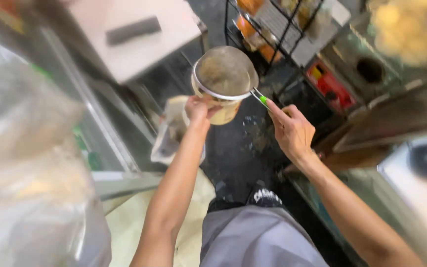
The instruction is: The recorder manages food items in a display case, washes a bucket and strainer, puts pineapples into a container, and scoops liquid into buckets.
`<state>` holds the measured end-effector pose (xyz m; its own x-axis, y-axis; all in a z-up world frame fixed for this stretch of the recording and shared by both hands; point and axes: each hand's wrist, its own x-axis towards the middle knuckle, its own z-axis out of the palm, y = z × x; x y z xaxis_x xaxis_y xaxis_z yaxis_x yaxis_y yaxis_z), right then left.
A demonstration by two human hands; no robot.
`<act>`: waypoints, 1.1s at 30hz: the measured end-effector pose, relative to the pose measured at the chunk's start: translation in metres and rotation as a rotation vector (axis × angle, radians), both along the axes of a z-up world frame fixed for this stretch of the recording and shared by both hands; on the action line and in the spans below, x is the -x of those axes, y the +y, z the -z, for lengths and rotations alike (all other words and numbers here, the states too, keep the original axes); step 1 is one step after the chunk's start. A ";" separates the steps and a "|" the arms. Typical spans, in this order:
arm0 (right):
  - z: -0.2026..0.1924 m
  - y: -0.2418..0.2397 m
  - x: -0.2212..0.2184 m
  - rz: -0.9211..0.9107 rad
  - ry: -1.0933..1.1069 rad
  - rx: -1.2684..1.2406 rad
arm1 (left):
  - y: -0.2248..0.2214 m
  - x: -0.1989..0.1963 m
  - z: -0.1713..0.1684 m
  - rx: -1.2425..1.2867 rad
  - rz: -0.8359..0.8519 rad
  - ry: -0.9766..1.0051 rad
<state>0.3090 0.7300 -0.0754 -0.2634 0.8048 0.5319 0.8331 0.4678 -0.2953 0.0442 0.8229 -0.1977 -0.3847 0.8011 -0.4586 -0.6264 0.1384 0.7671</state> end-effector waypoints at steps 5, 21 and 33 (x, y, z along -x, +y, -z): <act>0.014 0.053 0.004 -0.009 0.025 0.009 | 0.036 -0.004 -0.023 0.010 -0.038 0.014; -0.022 0.170 0.042 -0.204 0.148 0.281 | 0.052 0.037 -0.094 -0.034 -0.238 0.188; -0.026 0.286 0.153 -0.386 0.888 1.193 | -0.023 0.102 -0.105 -0.002 -0.444 0.045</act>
